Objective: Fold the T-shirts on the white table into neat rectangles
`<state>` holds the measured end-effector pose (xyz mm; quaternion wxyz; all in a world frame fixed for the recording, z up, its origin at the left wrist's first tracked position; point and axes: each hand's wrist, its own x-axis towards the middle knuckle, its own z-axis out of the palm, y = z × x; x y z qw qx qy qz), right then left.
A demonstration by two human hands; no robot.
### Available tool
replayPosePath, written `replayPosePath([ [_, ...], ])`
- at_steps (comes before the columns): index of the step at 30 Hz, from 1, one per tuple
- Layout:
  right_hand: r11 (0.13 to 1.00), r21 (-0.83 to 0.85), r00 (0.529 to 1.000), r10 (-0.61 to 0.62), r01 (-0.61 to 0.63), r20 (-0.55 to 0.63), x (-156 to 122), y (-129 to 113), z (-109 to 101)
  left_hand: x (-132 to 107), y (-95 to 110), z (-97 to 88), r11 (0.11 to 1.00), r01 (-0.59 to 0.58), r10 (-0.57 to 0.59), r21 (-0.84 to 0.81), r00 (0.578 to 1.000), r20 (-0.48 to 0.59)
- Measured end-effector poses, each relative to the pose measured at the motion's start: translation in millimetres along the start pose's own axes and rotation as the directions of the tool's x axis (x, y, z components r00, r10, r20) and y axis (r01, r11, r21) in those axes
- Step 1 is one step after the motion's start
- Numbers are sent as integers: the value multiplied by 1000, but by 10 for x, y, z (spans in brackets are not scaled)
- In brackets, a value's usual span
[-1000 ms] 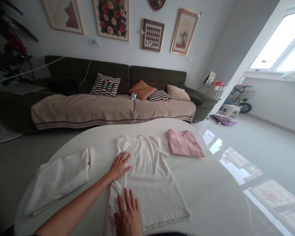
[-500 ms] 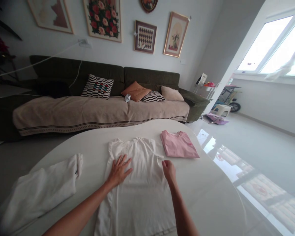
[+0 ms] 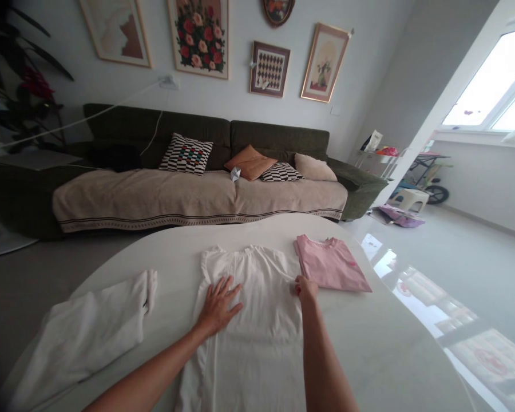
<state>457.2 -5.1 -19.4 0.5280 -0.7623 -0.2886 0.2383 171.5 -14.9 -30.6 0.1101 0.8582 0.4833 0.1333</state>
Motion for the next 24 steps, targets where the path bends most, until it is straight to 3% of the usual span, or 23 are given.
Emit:
replayPosePath([
  [4, 993, -119, 998, -16, 23, 60, -2, -108, 12, -5, -17, 14, 1000, -9, 9, -7, 1000, -16],
  [8, 942, -211, 961, -231, 260, 149, -220, -325, 230, -5, -22, 24, 1000, -4, 4, 12, 1000, -18],
  [13, 777, -250, 794, -463, 577, 394, -877, -504, 787, 5, -33, 61, 1000, -7, 8, 19, 999, -41],
  [16, 697, -235, 699, -512, 678, 499, -1241, -486, 884, 4, -44, 83, 1000, -8, 9, 21, 999, -54],
  [18, 669, -231, 670, -528, 707, 522, -1373, -403, 712, -4, -48, 88, 1000, -18, 19, 15, 998, -66],
  [20, 654, -268, 682, -535, 708, 498, -1424, -246, 352, -11, -46, 81, 1000, -22, 21, -7, 998, -67],
  [24, 640, -493, 806, -433, 590, 403, -1463, 225, -604, 35, -11, 6, 993, 45, -48, -113, 999, -17],
])
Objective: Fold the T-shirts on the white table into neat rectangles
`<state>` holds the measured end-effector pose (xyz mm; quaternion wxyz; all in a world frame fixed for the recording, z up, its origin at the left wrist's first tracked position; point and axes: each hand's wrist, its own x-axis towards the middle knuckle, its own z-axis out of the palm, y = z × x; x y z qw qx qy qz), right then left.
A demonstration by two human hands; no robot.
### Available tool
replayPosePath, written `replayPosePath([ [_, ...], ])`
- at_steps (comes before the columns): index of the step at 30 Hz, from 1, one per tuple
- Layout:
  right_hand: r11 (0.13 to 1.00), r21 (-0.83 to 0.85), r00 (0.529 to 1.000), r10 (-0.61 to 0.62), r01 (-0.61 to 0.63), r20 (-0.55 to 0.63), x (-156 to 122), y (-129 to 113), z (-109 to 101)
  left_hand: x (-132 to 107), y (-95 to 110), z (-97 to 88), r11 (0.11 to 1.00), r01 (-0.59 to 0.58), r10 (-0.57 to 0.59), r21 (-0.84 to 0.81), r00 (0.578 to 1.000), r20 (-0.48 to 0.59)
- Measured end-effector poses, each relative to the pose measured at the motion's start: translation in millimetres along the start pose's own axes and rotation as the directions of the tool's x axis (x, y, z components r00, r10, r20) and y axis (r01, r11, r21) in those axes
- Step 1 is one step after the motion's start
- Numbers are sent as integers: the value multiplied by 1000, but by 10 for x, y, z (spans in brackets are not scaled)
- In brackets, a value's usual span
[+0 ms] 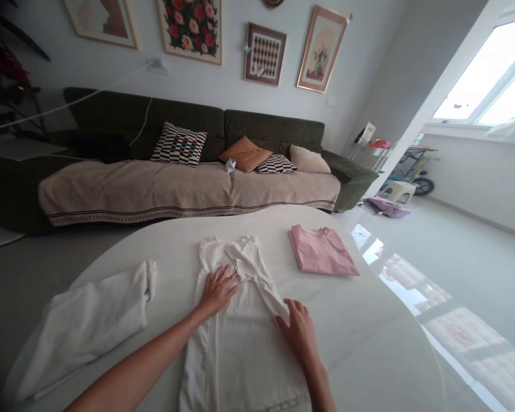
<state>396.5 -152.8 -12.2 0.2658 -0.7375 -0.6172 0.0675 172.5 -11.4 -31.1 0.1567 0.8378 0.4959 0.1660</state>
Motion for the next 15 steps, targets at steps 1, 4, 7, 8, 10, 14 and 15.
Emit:
replayPosePath([
  [1, 998, -25, 998, 54, -53, 28, -151, 158, -90, 41, 21, -30, 997, 55, -54, -51, 998, 19],
  [4, 982, -49, 973, 185, -180, 137, -497, 413, -271, 258, 97, -123, 950, 253, -242, -184, 967, 83],
  [7, 974, -61, 960, 225, -217, 167, -658, 372, -337, 576, 156, -170, 884, 407, -391, -231, 913, 112],
  [8, 976, -61, 965, 216, -209, 151, -687, 322, -342, 684, 164, -169, 857, 451, -433, -250, 893, 125],
  [10, 984, -45, 982, 173, -170, 75, -734, 205, -335, 871, 159, -144, 801, 515, -492, -306, 857, 155],
  [14, 999, 53, 997, 17, -13, -76, -853, -34, -251, 1084, 104, -51, 699, 555, -535, -451, 824, 184],
  [15, 997, 74, 996, -27, 33, -87, -892, -93, -208, 1108, 92, -26, 672, 555, -543, -490, 819, 185],
])
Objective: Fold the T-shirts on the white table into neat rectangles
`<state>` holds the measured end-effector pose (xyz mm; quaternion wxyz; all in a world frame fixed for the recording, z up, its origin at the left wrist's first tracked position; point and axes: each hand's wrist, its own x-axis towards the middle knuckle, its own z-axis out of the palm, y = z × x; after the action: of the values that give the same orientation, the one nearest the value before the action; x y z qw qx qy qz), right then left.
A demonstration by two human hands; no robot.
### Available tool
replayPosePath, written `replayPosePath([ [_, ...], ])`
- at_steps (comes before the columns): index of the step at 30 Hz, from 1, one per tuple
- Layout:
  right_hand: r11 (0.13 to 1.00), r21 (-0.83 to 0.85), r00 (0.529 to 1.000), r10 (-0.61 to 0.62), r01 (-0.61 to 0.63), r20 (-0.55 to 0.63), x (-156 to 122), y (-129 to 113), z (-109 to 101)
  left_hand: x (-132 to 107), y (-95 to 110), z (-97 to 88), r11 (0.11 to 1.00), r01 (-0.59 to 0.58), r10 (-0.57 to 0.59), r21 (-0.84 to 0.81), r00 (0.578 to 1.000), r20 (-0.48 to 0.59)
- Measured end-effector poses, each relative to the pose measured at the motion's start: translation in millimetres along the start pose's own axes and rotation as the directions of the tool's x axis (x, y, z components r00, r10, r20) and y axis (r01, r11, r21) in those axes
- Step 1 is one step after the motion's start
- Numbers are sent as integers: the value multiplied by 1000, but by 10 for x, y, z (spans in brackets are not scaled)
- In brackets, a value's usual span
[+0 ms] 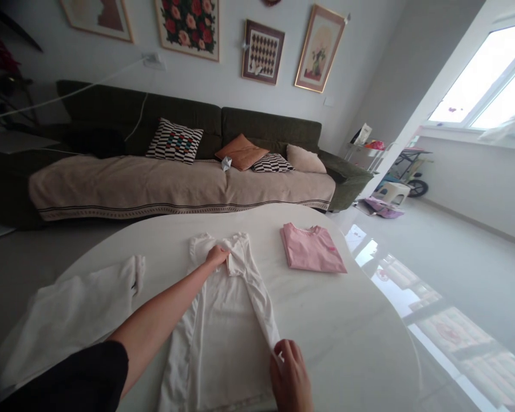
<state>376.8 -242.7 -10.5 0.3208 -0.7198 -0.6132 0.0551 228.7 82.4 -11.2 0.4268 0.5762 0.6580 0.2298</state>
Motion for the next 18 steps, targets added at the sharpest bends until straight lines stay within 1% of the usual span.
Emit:
replayPosePath([
  [3, 991, 12, 991, -132, 132, -7, -135, -150, 196, 42, -21, 54, 989, 1, 1, -148, 1000, 14],
  [5, 983, -10, 983, -183, 183, -26, -225, -216, 362, 44, -21, 85, 972, -22, 34, -233, 998, 48],
  [7, 984, -18, 982, -177, 176, -60, -299, -246, 513, 42, -5, 101, 954, -52, 81, -295, 993, 86],
  [9, 991, -3, 986, -132, 133, -105, -344, -246, 606, 46, 33, 93, 941, -76, 121, -331, 986, 119],
  [12, 995, 42, 981, -85, 94, -175, -354, -229, 603, 79, 128, 31, 931, -107, 170, -350, 973, 155],
  [14, 992, 59, 969, -94, 110, -230, -342, -232, 545, 114, 201, -35, 927, -140, 211, -348, 962, 175],
  [16, 988, 30, 948, -140, 155, -287, -335, -255, 501, 152, 252, -111, 924, -180, 252, -337, 950, 184],
  [18, 977, -37, 930, -213, 211, -298, -343, -293, 509, 182, 253, -185, 927, -213, 278, -310, 943, 183],
])
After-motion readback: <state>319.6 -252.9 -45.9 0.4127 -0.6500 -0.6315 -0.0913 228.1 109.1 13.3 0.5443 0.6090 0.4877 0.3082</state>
